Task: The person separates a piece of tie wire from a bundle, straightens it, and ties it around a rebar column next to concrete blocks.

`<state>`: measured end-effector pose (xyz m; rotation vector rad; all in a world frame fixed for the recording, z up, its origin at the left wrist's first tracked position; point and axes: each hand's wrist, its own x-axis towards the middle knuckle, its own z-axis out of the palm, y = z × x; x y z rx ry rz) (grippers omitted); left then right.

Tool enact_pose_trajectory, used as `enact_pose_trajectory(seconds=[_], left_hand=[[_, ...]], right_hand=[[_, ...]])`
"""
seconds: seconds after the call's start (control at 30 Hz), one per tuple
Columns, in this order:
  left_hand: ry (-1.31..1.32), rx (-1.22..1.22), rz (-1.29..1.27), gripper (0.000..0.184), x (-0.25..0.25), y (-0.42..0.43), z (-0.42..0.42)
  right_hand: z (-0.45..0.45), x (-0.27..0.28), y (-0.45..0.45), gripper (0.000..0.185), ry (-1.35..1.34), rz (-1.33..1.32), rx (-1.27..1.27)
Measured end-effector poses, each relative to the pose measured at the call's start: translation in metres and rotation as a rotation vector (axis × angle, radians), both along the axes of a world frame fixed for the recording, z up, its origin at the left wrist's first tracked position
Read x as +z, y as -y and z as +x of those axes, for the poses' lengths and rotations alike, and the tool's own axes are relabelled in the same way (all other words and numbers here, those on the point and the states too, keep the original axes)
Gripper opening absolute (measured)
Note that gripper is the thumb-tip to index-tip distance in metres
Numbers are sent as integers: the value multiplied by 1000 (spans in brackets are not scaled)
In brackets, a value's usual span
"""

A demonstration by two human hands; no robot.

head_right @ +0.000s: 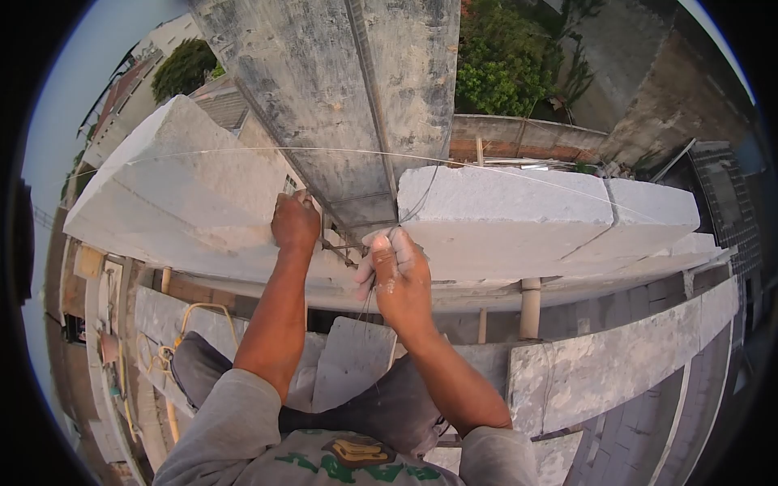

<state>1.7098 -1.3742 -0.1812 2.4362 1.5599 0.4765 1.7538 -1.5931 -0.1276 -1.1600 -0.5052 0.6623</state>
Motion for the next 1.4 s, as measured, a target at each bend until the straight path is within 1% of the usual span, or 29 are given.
enact_pose_trajectory(seconds=[0.13, 0.23, 0.27, 0.37, 0.47, 0.57, 0.67, 0.77, 0.87, 0.97, 1.07, 1.17, 1.27, 1.37, 1.4], left_hand=[[26, -19, 33, 31, 2, 3, -2], [42, -36, 52, 30, -1, -1, -4], [43, -41, 54, 29, -4, -1, -4], [4, -58, 16, 29, 7, 7, -5], [-30, -62, 102, 29, -7, -1, -8], [-173, -46, 1, 30, 14, 7, -10], [-118, -82, 2, 29, 3, 0, -19], [34, -129, 72, 29, 13, 14, -19], [34, -41, 0, 28, 22, 16, -13], [15, -23, -109, 29, 51, 33, -22], [83, -162, 26, 27, 44, 41, -54], [327, -432, 436, 24, 9, 38, -77], [419, -477, 314, 20, 4, 31, -86], [502, -389, 21, 21, 15, 32, -94], [544, -382, -26, 22, 14, 30, -99]], right_hand=[[-10, 1, 18, 27, 93, -37, -3], [-34, -7, 40, 25, 0, -55, 34], [-40, -8, 46, 31, 20, -100, 66], [-52, -15, 53, 30, 26, -90, 62], [-47, -16, 51, 23, 38, -59, 50], [-39, -8, 53, 24, 58, -43, 40], [-32, 1, 53, 26, 40, -94, 28], [-18, 12, 47, 27, 62, -82, -10], [-7, 26, 32, 35, -11, -74, -50], [-4, 31, 15, 35, -17, -70, -51], [-11, 33, 14, 35, -29, -60, -105], [-19, 23, 24, 33, 7, -85, -207], [-41, 20, 42, 35, 79, -159, -312], [-59, 20, 63, 36, 174, -266, -372], [-66, 22, 68, 33, 179, -286, -386]])
